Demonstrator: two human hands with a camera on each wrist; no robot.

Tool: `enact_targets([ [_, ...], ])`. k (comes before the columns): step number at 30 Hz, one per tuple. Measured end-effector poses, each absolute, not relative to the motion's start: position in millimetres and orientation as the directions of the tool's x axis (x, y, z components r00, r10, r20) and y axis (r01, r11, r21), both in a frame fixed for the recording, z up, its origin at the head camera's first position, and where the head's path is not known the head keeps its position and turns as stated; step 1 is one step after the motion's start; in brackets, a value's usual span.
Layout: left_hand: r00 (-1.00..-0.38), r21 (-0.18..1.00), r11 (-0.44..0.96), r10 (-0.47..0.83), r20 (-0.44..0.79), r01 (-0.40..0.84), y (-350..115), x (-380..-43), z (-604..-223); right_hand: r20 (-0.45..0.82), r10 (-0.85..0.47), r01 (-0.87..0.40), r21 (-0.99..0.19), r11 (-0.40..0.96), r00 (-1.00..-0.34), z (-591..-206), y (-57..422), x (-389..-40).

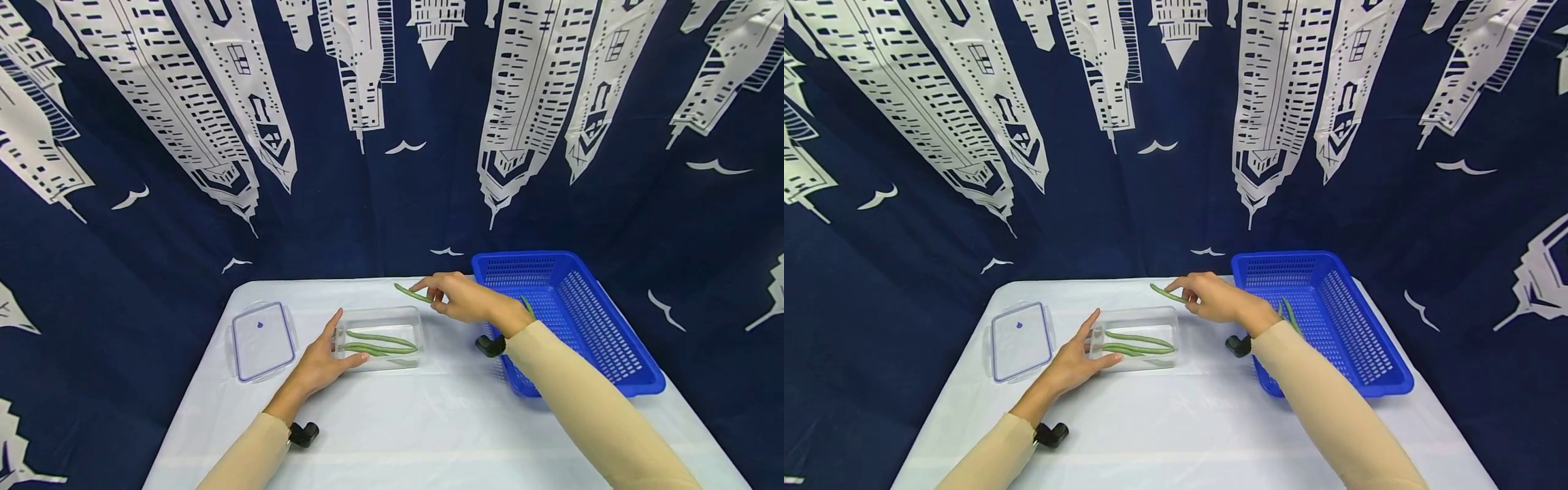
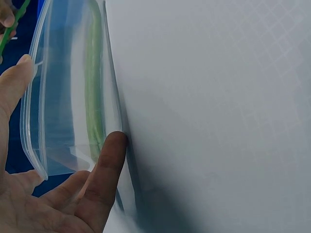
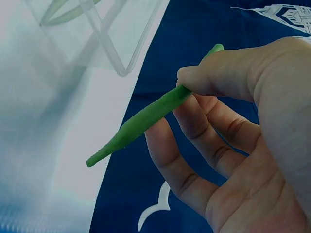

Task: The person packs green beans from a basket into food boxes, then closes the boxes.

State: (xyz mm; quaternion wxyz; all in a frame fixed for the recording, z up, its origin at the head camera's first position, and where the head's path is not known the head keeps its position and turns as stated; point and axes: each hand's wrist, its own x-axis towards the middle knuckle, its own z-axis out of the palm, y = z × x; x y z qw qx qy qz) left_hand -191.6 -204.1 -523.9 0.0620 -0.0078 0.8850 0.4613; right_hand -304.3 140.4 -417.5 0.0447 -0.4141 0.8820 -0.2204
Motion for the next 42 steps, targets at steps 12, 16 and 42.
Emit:
enact_targets([
  [12, -0.992, 0.822, 0.567, 0.054, -0.113, -0.063, -204.3, -190.9, -521.5, 0.013, -0.798, -0.700, -0.487, 0.521, -0.603, -420.3, 101.9, -308.0],
  [16, -0.992, 0.831, 0.553, 0.063, -0.113, -0.060, -204.3, -191.9, -521.4, -0.009, -0.814, -0.708, -0.489, 0.510, -0.580, -423.2, 88.3, -309.2],
  [42, -0.990, 0.812, 0.578, 0.046, -0.133, -0.082, -205.4, -193.4, -524.3, -0.178, -0.835, -0.702, -0.466, 0.538, -0.521, -448.5, 35.2, -314.0],
])
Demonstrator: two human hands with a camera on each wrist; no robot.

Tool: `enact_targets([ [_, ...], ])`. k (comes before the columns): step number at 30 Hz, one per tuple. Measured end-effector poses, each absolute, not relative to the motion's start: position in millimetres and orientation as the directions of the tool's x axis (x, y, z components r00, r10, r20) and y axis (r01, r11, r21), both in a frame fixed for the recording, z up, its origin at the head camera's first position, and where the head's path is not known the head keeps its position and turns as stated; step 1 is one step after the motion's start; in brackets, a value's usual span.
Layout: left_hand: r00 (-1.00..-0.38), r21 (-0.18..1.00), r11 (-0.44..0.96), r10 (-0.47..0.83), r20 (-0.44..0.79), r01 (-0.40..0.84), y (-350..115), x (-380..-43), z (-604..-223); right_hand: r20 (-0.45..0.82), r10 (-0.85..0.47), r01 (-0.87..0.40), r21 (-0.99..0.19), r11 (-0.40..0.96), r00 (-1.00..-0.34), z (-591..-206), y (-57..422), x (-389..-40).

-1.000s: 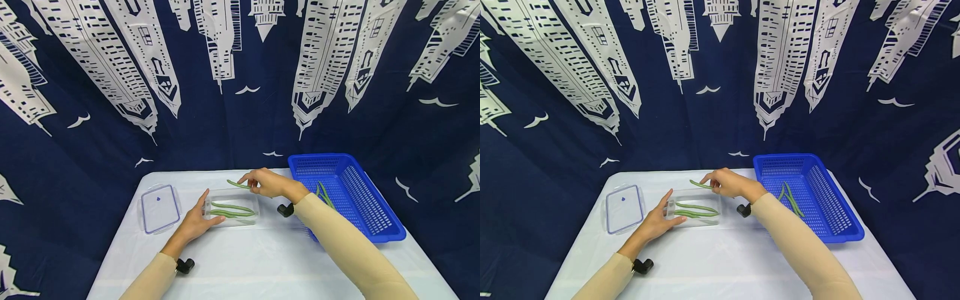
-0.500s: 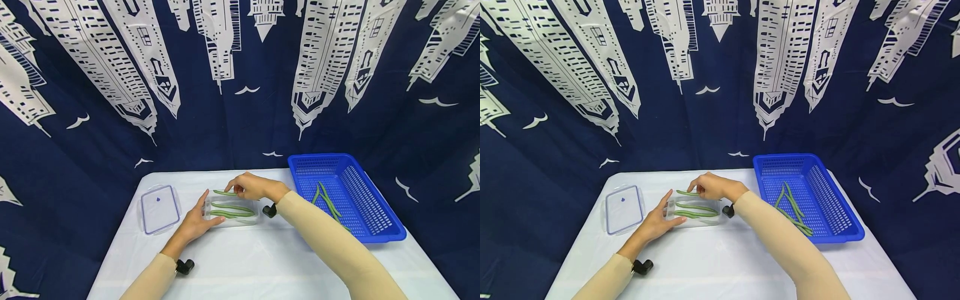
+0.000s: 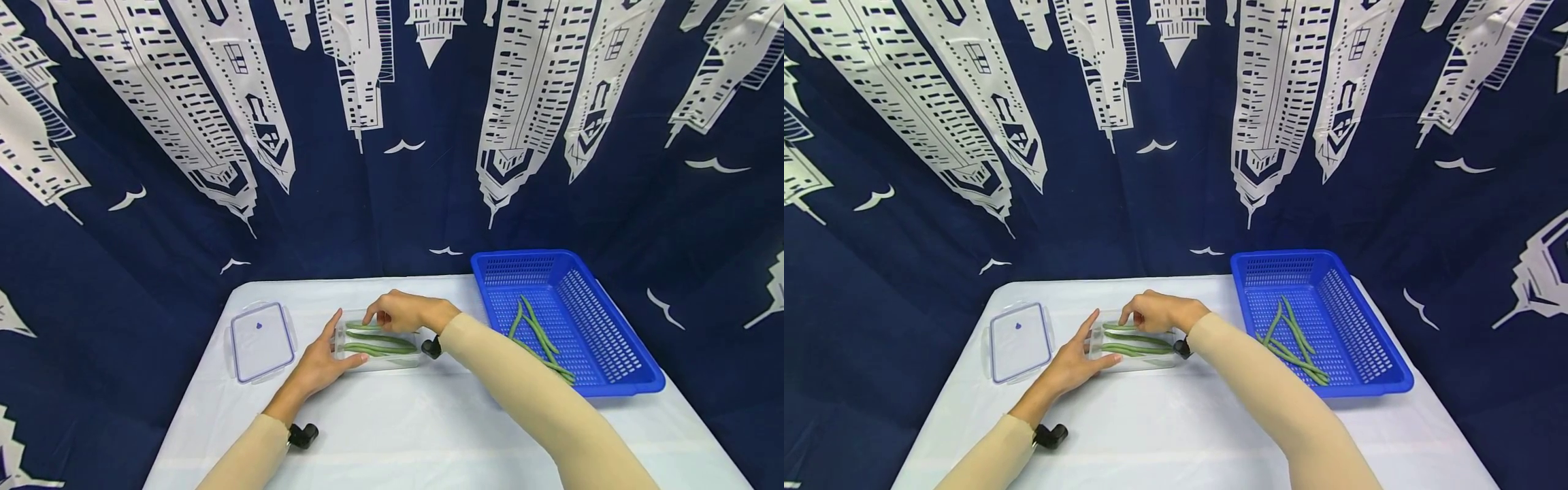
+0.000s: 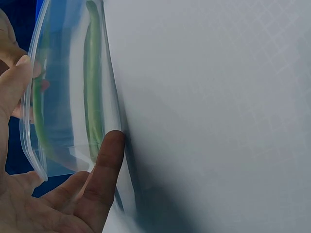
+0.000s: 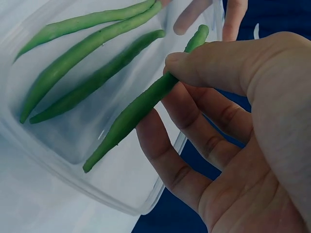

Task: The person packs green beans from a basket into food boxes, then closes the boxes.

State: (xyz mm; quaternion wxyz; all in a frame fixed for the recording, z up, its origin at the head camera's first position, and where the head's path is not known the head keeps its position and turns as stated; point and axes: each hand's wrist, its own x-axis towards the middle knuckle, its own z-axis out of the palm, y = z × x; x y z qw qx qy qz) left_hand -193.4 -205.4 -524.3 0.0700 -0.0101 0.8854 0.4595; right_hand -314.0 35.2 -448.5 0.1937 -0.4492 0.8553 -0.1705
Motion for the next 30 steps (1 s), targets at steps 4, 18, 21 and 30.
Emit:
enact_targets([
  [4, -0.990, 0.816, 0.573, 0.048, -0.132, -0.081, -205.6, -192.6, -523.9, -0.186, -0.838, -0.706, -0.463, 0.536, -0.514, -450.6, 30.4, -312.7],
  [18, -0.991, 0.812, 0.580, 0.055, -0.122, -0.068, -204.5, -193.4, -525.0, -0.238, -0.816, -0.694, -0.434, 0.575, -0.527, -453.8, 24.4, -309.9],
  [21, -0.991, 0.813, 0.578, 0.059, -0.121, -0.064, -203.9, -194.0, -525.2, -0.241, -0.815, -0.691, -0.436, 0.576, -0.527, -456.0, 25.1, -309.9],
  [30, -0.990, 0.804, 0.590, 0.055, -0.132, -0.075, -204.8, -191.3, -524.1, -0.240, -0.827, -0.706, -0.434, 0.560, -0.509, -462.4, 20.7, -309.2],
])
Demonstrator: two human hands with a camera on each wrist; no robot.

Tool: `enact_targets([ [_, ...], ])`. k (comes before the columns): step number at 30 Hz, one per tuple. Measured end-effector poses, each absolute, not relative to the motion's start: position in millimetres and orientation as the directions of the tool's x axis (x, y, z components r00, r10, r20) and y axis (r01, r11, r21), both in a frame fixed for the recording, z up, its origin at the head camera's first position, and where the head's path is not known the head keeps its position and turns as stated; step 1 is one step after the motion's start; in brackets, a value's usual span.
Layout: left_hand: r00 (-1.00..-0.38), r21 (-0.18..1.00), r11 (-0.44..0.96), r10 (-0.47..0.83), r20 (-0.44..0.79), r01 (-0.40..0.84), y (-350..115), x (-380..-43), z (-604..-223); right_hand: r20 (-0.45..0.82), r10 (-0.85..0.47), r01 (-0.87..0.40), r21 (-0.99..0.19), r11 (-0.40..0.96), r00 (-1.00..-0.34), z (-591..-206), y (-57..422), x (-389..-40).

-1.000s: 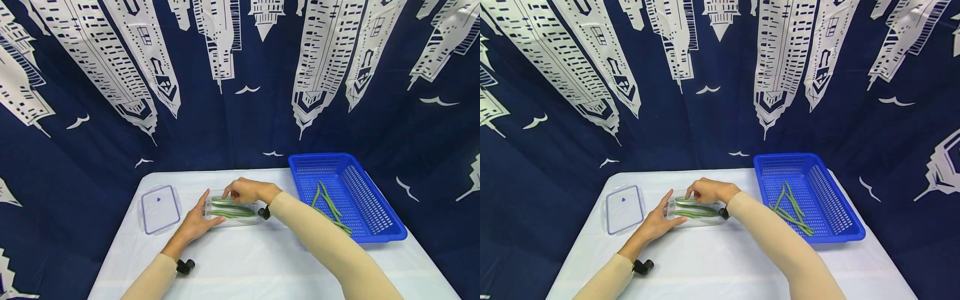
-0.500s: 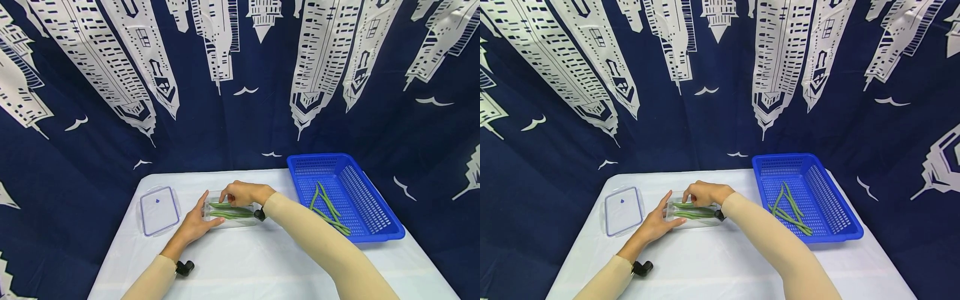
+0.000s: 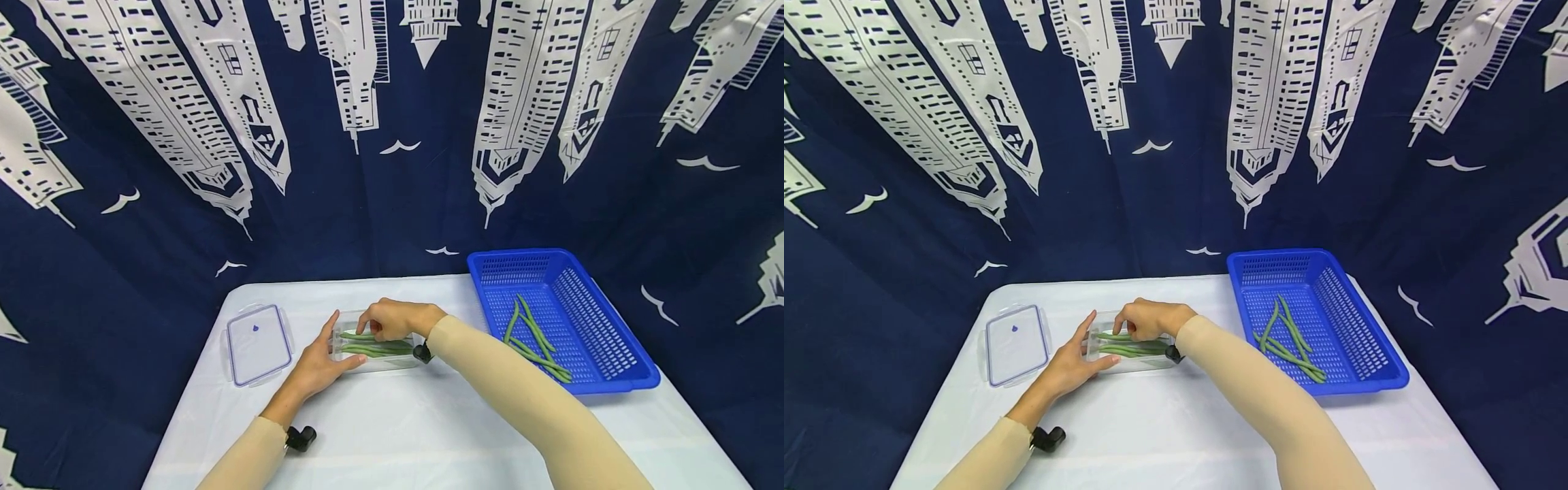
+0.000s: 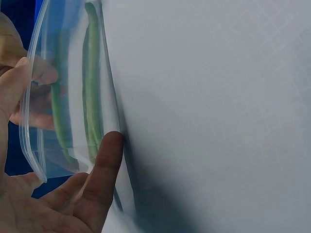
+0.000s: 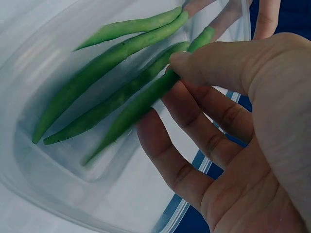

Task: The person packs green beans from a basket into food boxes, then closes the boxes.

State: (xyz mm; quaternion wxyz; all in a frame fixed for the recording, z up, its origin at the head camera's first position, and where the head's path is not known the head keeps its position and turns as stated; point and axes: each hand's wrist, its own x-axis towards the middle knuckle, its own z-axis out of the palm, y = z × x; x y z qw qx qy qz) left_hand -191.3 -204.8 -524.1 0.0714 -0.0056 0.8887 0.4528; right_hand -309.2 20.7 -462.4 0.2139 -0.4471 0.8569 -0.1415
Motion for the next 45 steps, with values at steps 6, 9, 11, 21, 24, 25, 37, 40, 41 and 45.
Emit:
enact_targets([
  [6, -0.989, 0.805, 0.588, 0.055, -0.138, -0.079, -206.1, -188.2, -525.9, -0.242, -0.833, -0.715, -0.428, 0.552, -0.498, -463.1, 20.7, -308.6],
  [9, -0.990, 0.810, 0.582, 0.055, -0.132, -0.075, -205.8, -188.4, -526.0, -0.228, -0.831, -0.714, -0.430, 0.553, -0.506, -460.6, 23.1, -309.4],
  [11, -0.990, 0.812, 0.579, 0.054, -0.128, -0.073, -205.7, -189.2, -525.1, -0.214, -0.834, -0.716, -0.434, 0.548, -0.509, -458.8, 25.5, -310.0],
  [21, -0.989, 0.808, 0.583, 0.051, -0.136, -0.081, -204.8, -190.2, -522.3, -0.166, -0.846, -0.729, -0.442, 0.522, -0.506, -451.9, 40.2, -309.9],
  [24, -0.989, 0.805, 0.587, 0.048, -0.137, -0.083, -204.6, -189.9, -522.4, -0.145, -0.848, -0.733, -0.443, 0.516, -0.509, -449.1, 45.7, -308.9],
  [25, -0.989, 0.804, 0.589, 0.049, -0.137, -0.082, -204.5, -189.9, -522.6, -0.136, -0.848, -0.734, -0.443, 0.515, -0.512, -448.3, 47.7, -308.6],
  [37, -0.991, 0.797, 0.599, 0.045, -0.123, -0.072, -204.3, -191.0, -523.9, -0.070, -0.838, -0.741, -0.431, 0.515, -0.541, -431.7, 78.9, -300.3],
  [40, -0.992, 0.796, 0.601, 0.045, -0.121, -0.070, -203.7, -191.5, -523.6, -0.063, -0.829, -0.734, -0.430, 0.525, -0.556, -427.3, 88.3, -297.9],
  [41, -0.992, 0.796, 0.601, 0.044, -0.121, -0.070, -203.5, -191.6, -523.6, -0.058, -0.826, -0.734, -0.427, 0.528, -0.561, -425.9, 91.6, -297.1],
  [45, -0.991, 0.797, 0.600, 0.043, -0.124, -0.074, -202.7, -191.9, -523.9, -0.017, -0.821, -0.743, -0.415, 0.526, -0.571, -421.5, 105.7, -295.0],
])
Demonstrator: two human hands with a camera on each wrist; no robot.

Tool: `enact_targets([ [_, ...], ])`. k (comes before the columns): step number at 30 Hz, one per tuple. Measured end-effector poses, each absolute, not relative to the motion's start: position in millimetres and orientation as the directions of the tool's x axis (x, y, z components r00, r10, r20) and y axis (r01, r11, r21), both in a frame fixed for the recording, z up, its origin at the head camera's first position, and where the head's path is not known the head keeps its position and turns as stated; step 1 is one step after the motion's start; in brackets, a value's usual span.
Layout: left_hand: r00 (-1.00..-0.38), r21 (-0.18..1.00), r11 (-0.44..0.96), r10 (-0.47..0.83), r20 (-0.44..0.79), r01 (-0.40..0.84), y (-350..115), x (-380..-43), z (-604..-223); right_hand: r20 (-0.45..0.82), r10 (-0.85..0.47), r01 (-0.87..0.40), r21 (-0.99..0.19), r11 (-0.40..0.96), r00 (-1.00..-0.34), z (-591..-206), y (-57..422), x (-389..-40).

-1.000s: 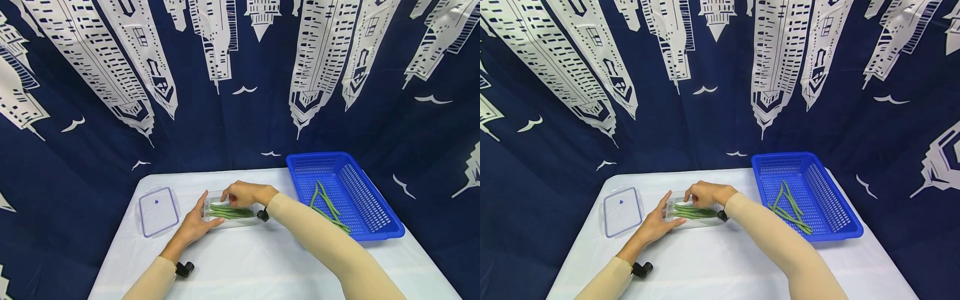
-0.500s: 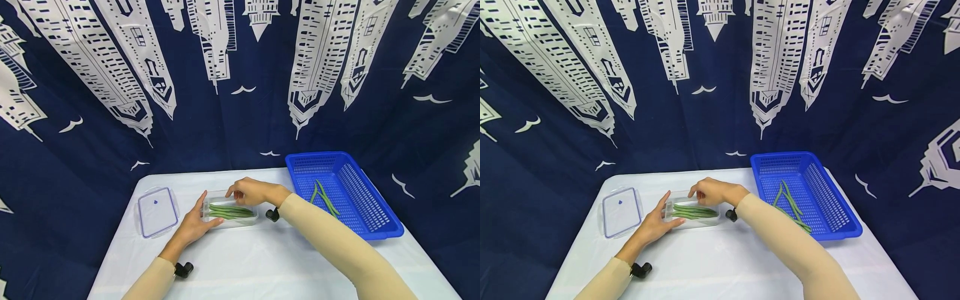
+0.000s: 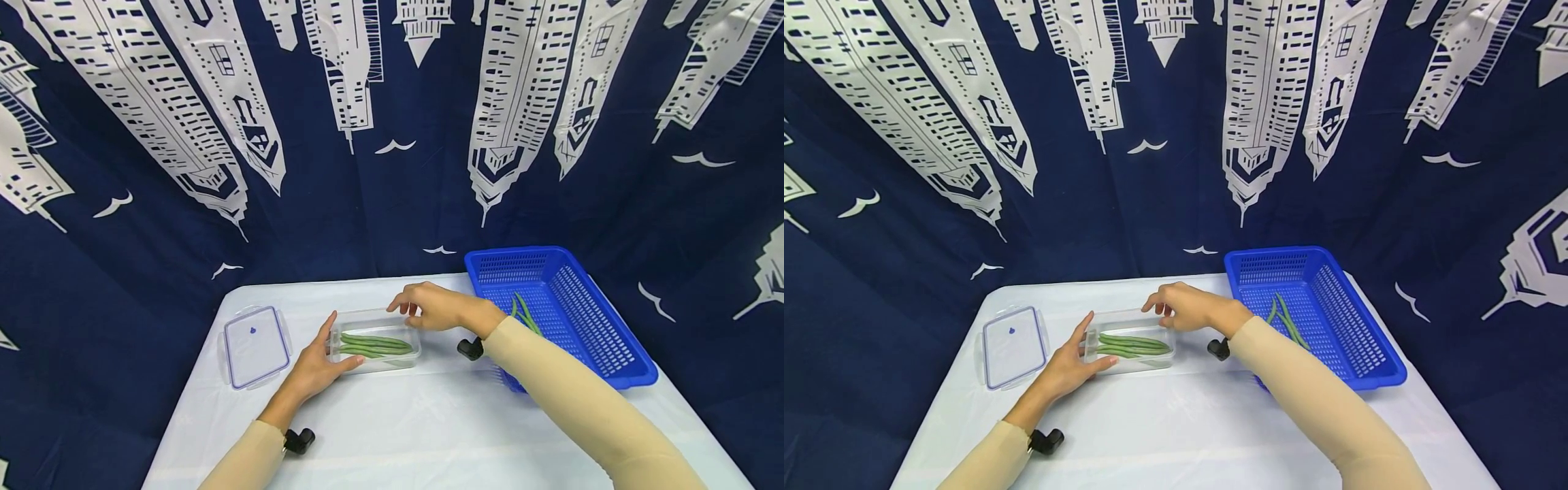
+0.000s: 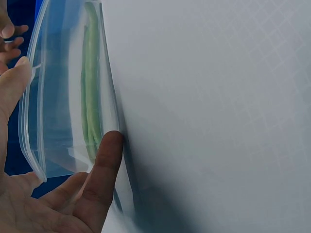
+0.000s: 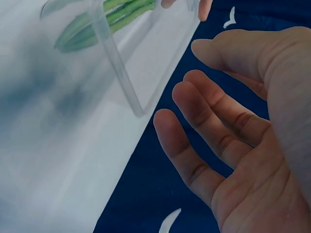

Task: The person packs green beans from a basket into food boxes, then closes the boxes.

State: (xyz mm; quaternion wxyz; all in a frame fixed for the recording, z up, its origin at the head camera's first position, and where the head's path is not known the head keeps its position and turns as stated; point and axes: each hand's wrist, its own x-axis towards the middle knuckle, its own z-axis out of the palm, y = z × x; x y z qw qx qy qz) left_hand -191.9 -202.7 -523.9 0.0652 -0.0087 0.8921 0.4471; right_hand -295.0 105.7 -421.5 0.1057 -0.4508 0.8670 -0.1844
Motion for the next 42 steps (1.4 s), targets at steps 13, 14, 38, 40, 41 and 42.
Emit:
enact_targets([
  [13, -0.991, 0.803, 0.591, 0.042, -0.128, -0.079, -203.1, -190.4, -523.9, 0.076, -0.772, -0.719, -0.432, 0.544, -0.631, -418.8, 157.0, -295.4],
  [14, -0.991, 0.804, 0.589, 0.044, -0.126, -0.076, -203.3, -190.4, -523.9, 0.081, -0.765, -0.714, -0.435, 0.549, -0.638, -418.8, 160.8, -295.3],
  [38, -0.992, 0.818, 0.570, 0.041, -0.116, -0.072, -202.7, -189.7, -524.1, 0.040, -0.533, -0.497, -0.429, 0.755, -0.845, -417.5, 264.5, -294.9],
  [40, -0.993, 0.814, 0.576, 0.040, -0.114, -0.070, -203.0, -189.8, -523.9, 0.037, -0.520, -0.483, -0.429, 0.763, -0.854, -419.5, 273.5, -296.2],
  [41, -0.993, 0.813, 0.577, 0.041, -0.114, -0.070, -203.2, -189.9, -524.2, 0.032, -0.510, -0.473, -0.428, 0.770, -0.859, -420.8, 278.0, -297.2],
  [42, -0.993, 0.813, 0.578, 0.041, -0.114, -0.069, -203.5, -190.1, -524.8, 0.030, -0.506, -0.468, -0.430, 0.772, -0.862, -421.8, 282.4, -298.1],
])
